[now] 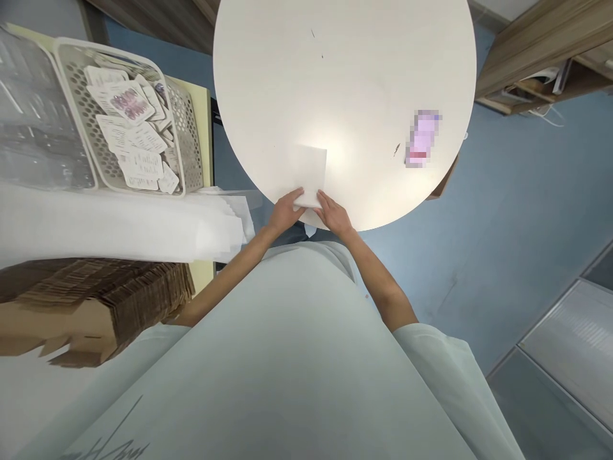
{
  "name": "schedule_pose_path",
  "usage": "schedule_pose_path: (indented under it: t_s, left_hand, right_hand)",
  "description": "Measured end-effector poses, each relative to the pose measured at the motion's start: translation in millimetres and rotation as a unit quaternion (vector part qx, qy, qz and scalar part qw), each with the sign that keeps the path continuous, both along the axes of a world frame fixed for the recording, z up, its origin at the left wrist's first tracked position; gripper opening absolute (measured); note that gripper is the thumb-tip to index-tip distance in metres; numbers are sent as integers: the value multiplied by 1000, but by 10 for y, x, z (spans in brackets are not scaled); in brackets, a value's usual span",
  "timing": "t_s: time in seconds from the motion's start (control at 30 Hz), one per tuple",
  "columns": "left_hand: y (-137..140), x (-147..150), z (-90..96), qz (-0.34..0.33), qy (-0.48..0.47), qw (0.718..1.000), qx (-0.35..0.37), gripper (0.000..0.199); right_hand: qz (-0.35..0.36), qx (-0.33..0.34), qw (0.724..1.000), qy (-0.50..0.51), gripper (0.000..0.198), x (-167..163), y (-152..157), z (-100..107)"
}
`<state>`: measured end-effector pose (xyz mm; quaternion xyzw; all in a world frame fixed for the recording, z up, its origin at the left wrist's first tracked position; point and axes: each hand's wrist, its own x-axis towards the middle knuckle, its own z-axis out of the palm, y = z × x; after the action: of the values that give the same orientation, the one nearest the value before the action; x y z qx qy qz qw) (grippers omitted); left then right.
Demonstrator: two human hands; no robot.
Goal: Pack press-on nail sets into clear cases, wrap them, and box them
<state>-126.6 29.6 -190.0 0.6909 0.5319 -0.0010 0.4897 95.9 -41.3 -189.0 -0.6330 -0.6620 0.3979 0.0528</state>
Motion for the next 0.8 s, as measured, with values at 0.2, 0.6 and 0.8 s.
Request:
schedule_pose_path:
  t_s: [0.2,0.6,0.8]
  left_hand:
    - [187,117,25,113,21,993,8,23]
    - [559,369,-50,173,121,977,-11,21]
    - [579,550,-2,57,5,993,107,50]
  right_hand:
    - [-80,-24,996,-34,69,-15,272,-72]
    - [-212,-56,972,-84,46,-57,841,-204]
    - [-101,24,993,-54,50,-126,925,-106]
